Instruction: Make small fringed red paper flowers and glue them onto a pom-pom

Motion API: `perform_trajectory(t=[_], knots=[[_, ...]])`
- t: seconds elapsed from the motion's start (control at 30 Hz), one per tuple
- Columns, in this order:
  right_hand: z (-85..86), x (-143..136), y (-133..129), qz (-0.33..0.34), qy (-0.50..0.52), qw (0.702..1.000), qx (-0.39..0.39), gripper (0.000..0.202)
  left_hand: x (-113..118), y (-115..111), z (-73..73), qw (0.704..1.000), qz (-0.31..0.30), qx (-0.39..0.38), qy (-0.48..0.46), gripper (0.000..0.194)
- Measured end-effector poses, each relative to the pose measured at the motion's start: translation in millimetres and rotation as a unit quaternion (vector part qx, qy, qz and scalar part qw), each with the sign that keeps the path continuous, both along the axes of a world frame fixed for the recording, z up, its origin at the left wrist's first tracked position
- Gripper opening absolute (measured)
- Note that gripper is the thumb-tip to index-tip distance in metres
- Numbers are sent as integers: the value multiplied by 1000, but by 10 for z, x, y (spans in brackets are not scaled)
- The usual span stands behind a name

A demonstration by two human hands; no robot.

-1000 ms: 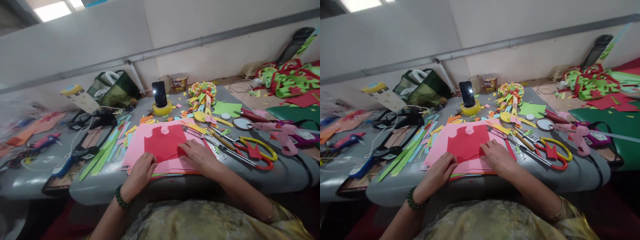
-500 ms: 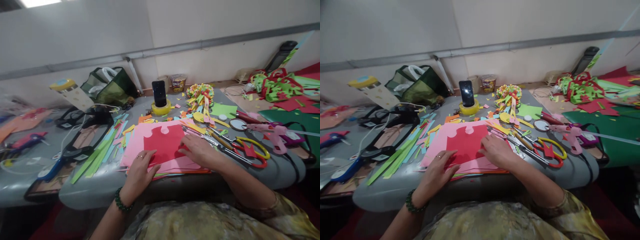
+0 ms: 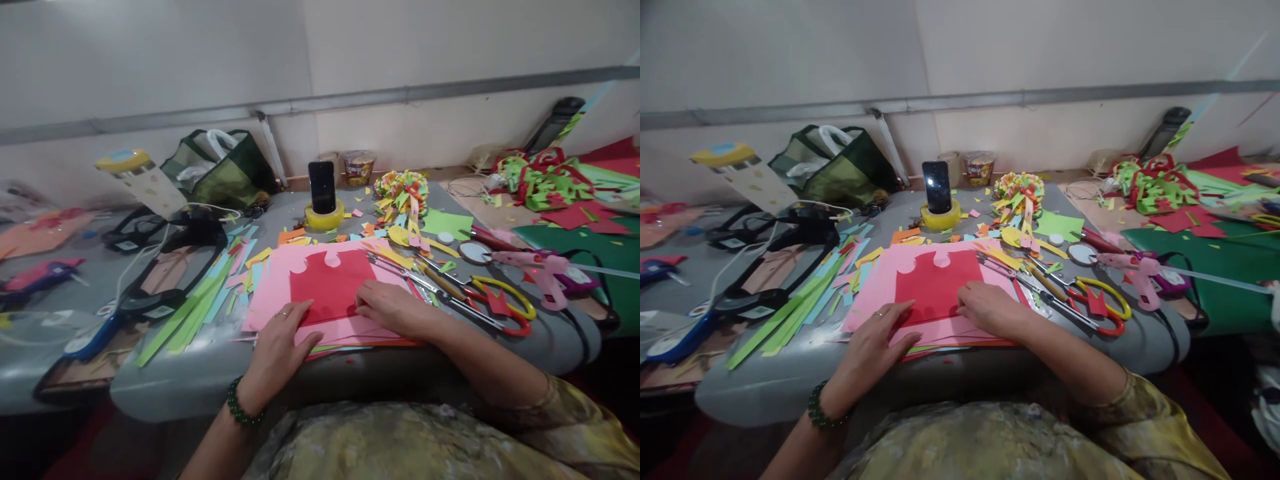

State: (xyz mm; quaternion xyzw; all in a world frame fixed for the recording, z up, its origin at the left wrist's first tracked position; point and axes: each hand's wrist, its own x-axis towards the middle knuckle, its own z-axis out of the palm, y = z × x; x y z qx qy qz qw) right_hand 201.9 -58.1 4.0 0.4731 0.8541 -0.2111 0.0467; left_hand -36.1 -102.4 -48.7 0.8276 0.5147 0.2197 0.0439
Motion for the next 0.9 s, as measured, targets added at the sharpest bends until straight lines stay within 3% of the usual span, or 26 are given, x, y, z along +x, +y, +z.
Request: perform_trajectory(t=[0.23,0.37,0.47,0.6,0.77,0.9], knots=[[16,-34,-112,-10,-14,1000,0,19,-5,11,-12,1000,8,-9,1,32],[123,71,-126,4,-11,1000,27,22,-12,6,9,1000,12,-22,-1,39],[268,233,-22,-67,-39,995,57,22,-18,13,27,1000,9,-25,-4,41],[388,383,239,-199,-89,967,132,24,-27,41,53,999,-24,-25,3,30],[323,393,467,-230,-121,956,135,27,-57,81,39,998,-54,10,13,30],[336,443,416,-229,-94,955,165,29,-64,91,21,997,-65,38,33,33]])
